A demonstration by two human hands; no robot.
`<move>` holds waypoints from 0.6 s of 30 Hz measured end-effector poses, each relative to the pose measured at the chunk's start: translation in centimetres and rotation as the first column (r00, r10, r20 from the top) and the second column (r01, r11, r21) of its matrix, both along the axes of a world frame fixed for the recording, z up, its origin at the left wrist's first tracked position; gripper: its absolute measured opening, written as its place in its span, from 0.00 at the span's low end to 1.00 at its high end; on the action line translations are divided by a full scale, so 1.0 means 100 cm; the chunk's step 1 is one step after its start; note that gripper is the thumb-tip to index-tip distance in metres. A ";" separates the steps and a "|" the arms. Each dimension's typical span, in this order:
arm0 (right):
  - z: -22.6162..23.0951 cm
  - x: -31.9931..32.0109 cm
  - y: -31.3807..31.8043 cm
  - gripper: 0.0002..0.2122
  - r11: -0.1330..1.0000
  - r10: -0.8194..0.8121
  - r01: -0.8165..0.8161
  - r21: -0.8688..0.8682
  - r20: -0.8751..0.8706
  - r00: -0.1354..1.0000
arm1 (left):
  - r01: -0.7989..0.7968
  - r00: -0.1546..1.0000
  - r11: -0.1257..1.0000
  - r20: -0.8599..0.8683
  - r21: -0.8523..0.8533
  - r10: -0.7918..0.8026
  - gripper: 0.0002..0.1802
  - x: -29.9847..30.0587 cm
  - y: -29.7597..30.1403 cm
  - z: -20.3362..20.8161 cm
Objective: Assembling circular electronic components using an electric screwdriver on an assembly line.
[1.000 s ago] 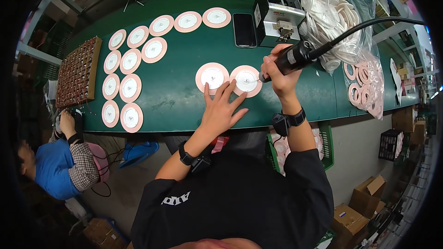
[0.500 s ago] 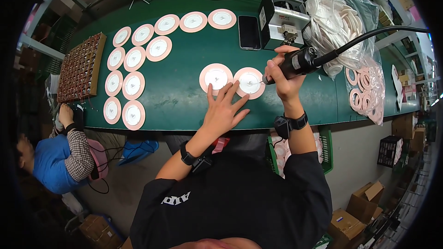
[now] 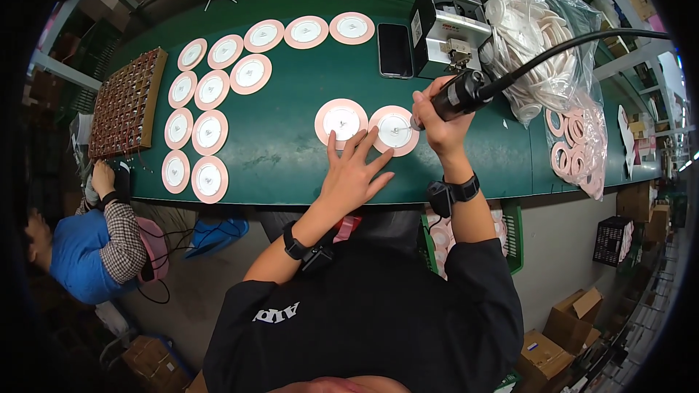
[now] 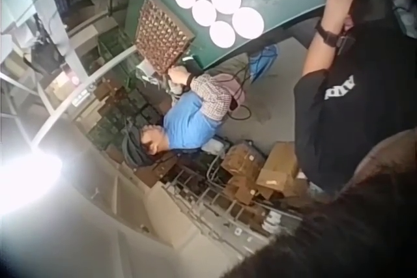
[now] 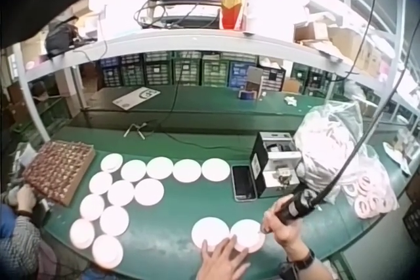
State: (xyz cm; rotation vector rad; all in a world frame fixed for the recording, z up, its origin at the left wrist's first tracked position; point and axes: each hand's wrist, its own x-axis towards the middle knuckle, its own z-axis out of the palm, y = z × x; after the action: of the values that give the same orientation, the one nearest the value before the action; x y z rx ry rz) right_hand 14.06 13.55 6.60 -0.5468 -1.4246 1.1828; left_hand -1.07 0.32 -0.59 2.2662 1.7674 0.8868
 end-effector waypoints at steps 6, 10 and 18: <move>0.005 -0.002 -0.001 0.11 0.996 -0.084 0.083 0.030 0.031 0.996 | -0.009 1.000 1.000 0.009 0.016 0.009 0.23 -0.001 0.003 0.001; 0.016 0.002 -0.015 0.11 0.997 -0.070 0.073 0.030 -0.080 0.994 | -0.035 0.993 0.997 0.118 0.075 0.026 0.21 -0.004 0.002 0.000; 0.032 -0.002 -0.053 0.11 0.993 0.112 -0.100 0.058 -0.284 0.952 | -0.084 0.941 0.979 0.337 0.187 0.016 0.16 -0.011 0.002 0.003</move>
State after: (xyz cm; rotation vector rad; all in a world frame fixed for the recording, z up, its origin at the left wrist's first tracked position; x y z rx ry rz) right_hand 13.90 8.28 9.80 -0.2573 -1.2381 1.2580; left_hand -2.15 0.50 -0.29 2.0270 1.6522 1.4222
